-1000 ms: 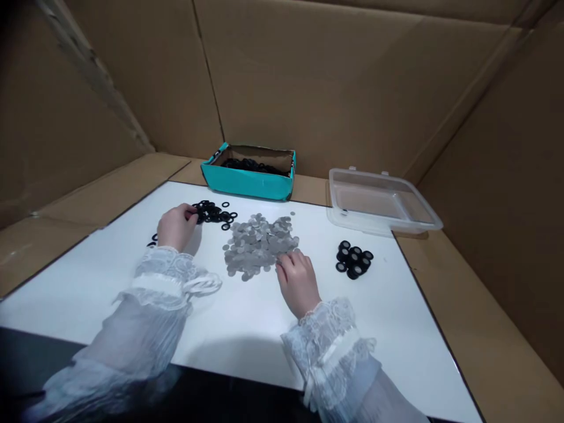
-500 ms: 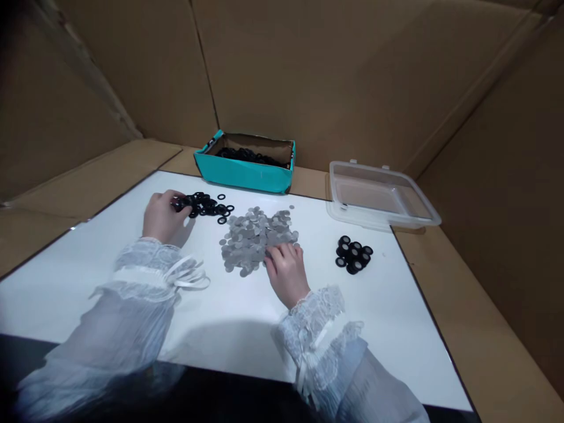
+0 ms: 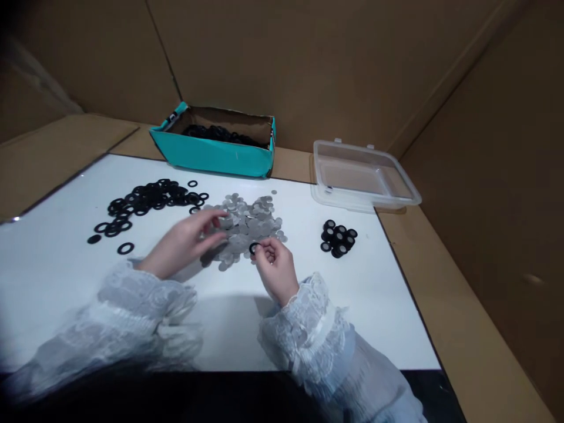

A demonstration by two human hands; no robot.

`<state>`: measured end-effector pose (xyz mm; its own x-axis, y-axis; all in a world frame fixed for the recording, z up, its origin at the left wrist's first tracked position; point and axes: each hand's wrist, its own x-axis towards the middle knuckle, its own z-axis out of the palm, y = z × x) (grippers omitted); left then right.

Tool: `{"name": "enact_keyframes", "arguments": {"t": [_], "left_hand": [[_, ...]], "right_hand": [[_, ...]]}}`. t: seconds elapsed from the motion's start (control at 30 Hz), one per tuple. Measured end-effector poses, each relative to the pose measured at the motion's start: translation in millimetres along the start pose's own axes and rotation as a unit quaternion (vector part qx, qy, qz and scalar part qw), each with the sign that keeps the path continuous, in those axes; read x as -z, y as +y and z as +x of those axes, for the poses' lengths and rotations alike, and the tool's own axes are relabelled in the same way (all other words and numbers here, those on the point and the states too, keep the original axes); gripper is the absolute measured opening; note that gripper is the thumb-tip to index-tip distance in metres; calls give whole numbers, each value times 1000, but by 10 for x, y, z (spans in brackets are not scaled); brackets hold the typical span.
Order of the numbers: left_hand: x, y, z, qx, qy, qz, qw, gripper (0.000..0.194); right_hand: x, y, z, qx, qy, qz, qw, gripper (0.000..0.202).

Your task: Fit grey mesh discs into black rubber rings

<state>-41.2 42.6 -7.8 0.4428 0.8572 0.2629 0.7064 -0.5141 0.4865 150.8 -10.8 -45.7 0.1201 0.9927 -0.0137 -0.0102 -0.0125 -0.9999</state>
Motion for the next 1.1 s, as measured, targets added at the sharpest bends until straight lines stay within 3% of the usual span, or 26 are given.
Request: {"name": "enact_keyframes", "arguments": {"t": [0.07, 0.13, 0.23, 0.47, 0.8, 1.1], "left_hand": [[89, -172, 50, 102, 19, 66, 992, 28], [131, -268, 78, 151, -12, 109, 982, 28], [119, -293, 80, 151, -51, 122, 980, 32], [148, -421, 69, 204, 27, 187, 961, 38], [18, -454, 121, 207, 63, 202, 955, 30], [153, -458, 69, 244, 71, 226, 940, 25]], "right_hand": [[12, -14, -5, -11, 12, 5, 1000, 20], [15, -25, -12, -12, 13, 5, 1000, 19], [8, -28, -22, -5, 10, 1, 1000, 17], [9, -17, -26, 0, 7, 3, 1000, 16], [-12, -12, -49, 9, -7, -6, 1000, 17], [-2, -1, -48, 15, -12, -16, 1000, 16]]}}
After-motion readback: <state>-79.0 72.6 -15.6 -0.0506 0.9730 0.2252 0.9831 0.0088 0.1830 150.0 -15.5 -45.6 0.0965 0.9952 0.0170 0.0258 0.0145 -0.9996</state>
